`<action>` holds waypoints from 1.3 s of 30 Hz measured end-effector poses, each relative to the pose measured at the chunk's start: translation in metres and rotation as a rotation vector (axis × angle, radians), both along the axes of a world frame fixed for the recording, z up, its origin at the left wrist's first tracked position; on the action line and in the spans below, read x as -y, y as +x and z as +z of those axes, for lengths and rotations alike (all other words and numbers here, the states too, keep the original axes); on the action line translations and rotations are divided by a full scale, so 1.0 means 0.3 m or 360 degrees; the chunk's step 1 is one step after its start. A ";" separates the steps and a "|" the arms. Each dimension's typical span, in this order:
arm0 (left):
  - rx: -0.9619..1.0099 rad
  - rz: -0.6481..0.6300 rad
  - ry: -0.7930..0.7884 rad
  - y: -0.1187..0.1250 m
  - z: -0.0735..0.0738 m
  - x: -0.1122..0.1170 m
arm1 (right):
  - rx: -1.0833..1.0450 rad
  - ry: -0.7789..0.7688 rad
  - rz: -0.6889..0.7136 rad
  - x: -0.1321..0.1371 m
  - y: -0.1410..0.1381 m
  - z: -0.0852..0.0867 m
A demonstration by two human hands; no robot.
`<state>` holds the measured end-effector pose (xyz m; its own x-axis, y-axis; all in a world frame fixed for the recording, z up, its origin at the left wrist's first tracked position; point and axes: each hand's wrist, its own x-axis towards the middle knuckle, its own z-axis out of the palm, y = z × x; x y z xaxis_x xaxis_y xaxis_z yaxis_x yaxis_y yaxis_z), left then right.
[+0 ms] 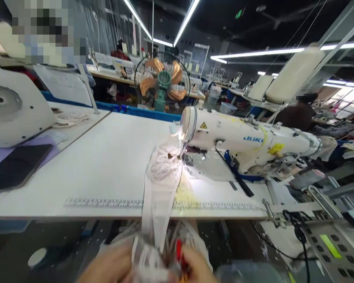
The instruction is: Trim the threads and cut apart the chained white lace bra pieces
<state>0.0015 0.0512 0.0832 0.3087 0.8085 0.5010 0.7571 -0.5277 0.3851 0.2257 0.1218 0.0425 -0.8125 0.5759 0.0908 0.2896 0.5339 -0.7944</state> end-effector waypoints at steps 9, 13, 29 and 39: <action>-0.0342 -0.0402 0.0076 0.171 -0.103 -0.079 | -0.0077 -0.0807 -0.0595 -0.073 0.075 -0.087; -0.0534 -0.0430 0.0011 0.214 -0.139 -0.105 | -0.0127 -0.0910 -0.0547 -0.052 0.108 -0.067; -0.0112 -0.0371 -0.0496 0.221 -0.161 -0.131 | -0.0174 -0.0277 -0.0313 -0.040 0.155 -0.027; -0.0223 -0.0276 -0.0544 0.241 -0.152 -0.115 | -0.0189 -0.0114 -0.0297 -0.034 0.130 -0.049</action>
